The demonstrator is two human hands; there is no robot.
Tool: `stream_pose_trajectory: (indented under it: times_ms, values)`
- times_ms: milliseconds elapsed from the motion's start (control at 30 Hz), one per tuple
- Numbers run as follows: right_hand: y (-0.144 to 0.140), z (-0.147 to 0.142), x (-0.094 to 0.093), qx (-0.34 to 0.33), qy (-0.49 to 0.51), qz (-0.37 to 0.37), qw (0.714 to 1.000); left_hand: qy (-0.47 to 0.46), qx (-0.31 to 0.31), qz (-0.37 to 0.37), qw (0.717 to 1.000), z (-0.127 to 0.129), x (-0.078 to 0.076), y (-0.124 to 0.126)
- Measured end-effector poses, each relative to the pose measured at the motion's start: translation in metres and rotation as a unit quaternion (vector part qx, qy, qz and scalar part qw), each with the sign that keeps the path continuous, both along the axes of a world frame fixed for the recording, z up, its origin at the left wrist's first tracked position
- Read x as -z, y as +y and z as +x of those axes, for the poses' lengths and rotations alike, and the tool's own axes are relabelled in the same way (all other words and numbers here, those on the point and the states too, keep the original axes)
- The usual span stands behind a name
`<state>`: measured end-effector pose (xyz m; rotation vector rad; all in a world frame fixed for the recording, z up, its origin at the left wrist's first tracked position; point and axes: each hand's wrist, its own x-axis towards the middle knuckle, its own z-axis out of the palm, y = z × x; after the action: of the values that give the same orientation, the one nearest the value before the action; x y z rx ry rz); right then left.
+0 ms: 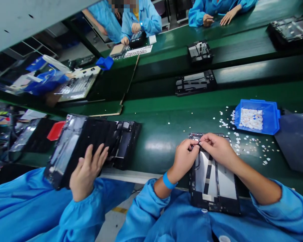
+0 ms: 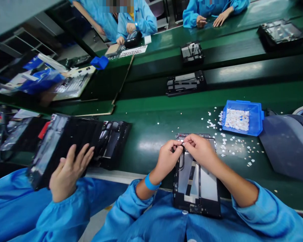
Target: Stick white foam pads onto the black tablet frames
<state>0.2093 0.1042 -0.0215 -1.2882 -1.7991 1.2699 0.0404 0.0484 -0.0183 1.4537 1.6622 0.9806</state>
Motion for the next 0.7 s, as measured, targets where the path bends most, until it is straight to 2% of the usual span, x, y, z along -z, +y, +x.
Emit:
stream_pose_trajectory:
  times_ms: [67,133,200,267,400,500,567,633,700]
  values:
    - [-0.005,0.0,0.002,0.011,-0.049,0.104,0.993,-0.01,-0.015,0.001,1.0,0.002,0.002,0.003]
    - [-0.011,0.001,0.004,0.007,-0.108,0.208,0.972,-0.014,-0.023,0.001,1.0,0.002,0.005,0.005]
    - [-0.016,0.002,0.005,-0.007,-0.148,0.263,0.953,-0.011,-0.025,0.007,1.0,0.001,0.005,0.004]
    - [-0.02,0.003,0.006,-0.012,-0.16,0.272,0.949,0.01,-0.019,0.026,0.999,0.0,0.004,0.002]
    - [-0.021,0.004,0.006,-0.005,-0.137,0.255,0.957,0.078,0.009,0.083,0.993,-0.001,-0.002,-0.003]
    - [-0.023,-0.002,0.006,0.006,-0.142,0.267,0.953,0.085,0.015,0.097,0.991,0.0,-0.005,-0.004]
    - [-0.024,-0.007,0.006,0.02,-0.154,0.277,0.948,0.053,0.009,0.075,0.996,0.001,-0.006,-0.003]
    - [-0.02,-0.005,0.002,0.031,-0.165,0.278,0.946,-0.007,0.001,0.023,1.0,0.001,-0.005,0.0]
    - [-0.005,0.011,-0.007,0.056,-0.178,0.263,0.947,-0.084,-0.012,-0.041,0.996,0.001,-0.003,0.003]
